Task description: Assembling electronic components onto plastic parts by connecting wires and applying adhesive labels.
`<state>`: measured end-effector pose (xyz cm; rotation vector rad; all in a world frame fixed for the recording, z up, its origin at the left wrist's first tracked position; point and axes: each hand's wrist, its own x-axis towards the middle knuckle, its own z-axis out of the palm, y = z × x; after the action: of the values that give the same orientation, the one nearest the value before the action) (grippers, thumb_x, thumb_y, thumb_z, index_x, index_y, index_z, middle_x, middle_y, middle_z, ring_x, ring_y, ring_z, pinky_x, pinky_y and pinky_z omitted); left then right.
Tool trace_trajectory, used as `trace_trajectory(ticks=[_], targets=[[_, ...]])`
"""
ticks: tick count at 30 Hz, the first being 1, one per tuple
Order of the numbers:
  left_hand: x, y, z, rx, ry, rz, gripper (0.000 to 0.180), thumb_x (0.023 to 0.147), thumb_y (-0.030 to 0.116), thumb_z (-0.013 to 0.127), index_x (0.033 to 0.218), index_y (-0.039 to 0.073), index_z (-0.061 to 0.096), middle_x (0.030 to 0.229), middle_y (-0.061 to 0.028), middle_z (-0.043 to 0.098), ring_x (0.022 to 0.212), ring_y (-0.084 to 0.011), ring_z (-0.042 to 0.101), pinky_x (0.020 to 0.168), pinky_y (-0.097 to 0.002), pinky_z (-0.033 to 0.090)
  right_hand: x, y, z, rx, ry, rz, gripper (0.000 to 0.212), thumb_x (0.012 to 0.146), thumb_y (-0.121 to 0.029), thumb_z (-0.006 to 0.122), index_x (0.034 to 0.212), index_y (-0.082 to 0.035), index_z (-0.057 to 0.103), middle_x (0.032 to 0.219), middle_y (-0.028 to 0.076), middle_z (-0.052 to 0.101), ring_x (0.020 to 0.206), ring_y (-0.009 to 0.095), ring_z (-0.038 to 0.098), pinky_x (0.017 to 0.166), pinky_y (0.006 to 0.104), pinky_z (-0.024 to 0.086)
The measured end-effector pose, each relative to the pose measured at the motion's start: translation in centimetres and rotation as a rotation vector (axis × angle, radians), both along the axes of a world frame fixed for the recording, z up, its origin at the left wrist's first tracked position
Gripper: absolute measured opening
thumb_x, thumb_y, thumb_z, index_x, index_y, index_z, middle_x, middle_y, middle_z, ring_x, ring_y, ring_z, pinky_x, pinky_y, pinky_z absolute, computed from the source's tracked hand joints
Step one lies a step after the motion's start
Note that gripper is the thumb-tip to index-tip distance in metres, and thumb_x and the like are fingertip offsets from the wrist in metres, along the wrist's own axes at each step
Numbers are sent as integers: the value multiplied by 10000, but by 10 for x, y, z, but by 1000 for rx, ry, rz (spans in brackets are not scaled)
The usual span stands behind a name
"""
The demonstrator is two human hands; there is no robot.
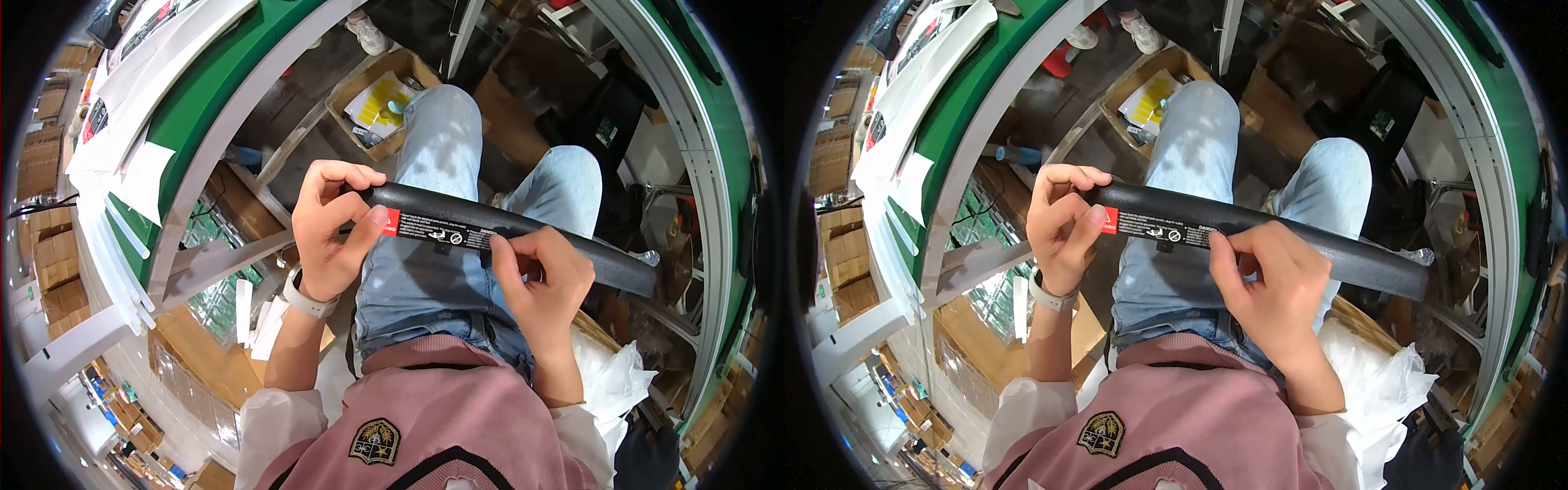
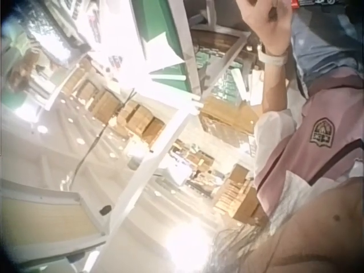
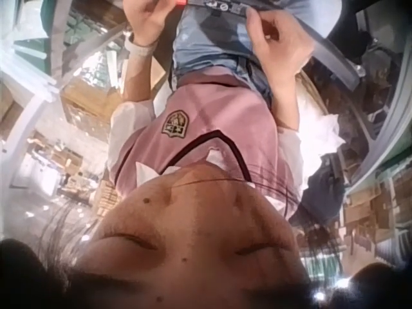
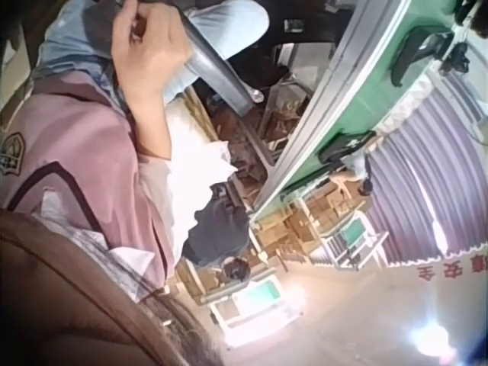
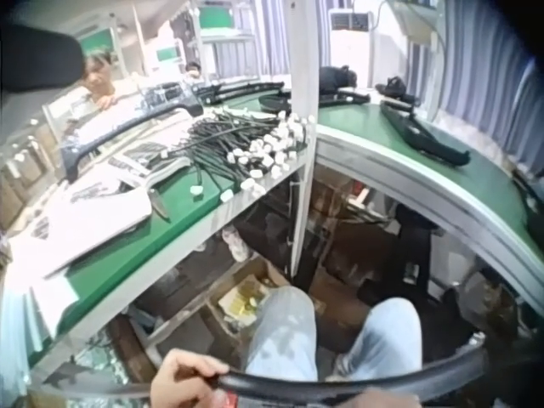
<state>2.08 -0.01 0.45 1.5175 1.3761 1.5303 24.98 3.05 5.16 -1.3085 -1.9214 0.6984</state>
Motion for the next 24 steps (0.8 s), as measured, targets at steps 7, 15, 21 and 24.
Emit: trace_trajectory(ticks=[7,15,21,24], targets=[[4,2,4,-37,132,34,205,767,-22,670,648,-14,504,963,-116,496,934,-245,602,812,-338,480,-1,3,2,-86,-11,-7,202,764,-30,759,660,-23,587,586,40,563,440,123,521,423,251,380],[6,0,3,-65,153,57,204,759,-36,668,646,-11,499,946,-111,487,919,-240,599,789,-328,483,-2,3,4,-125,-52,-4,201,758,-35,766,665,-17,589,580,43,563,437,119,524,422,249,383],[6,-1,1,-34,172,44,211,751,-41,667,638,2,493,923,-106,471,915,-238,595,757,-315,479,-1,1,3,-112,-70,12,212,756,-29,765,657,-16,577,579,41,561,436,125,530,421,251,380],[7,-1,0,-33,177,55,220,743,-44,667,633,8,484,922,-105,469,912,-234,593,729,-305,473,-2,1,2,-108,-64,8,217,753,-27,765,655,-17,572,581,42,561,436,128,534,423,254,384]])
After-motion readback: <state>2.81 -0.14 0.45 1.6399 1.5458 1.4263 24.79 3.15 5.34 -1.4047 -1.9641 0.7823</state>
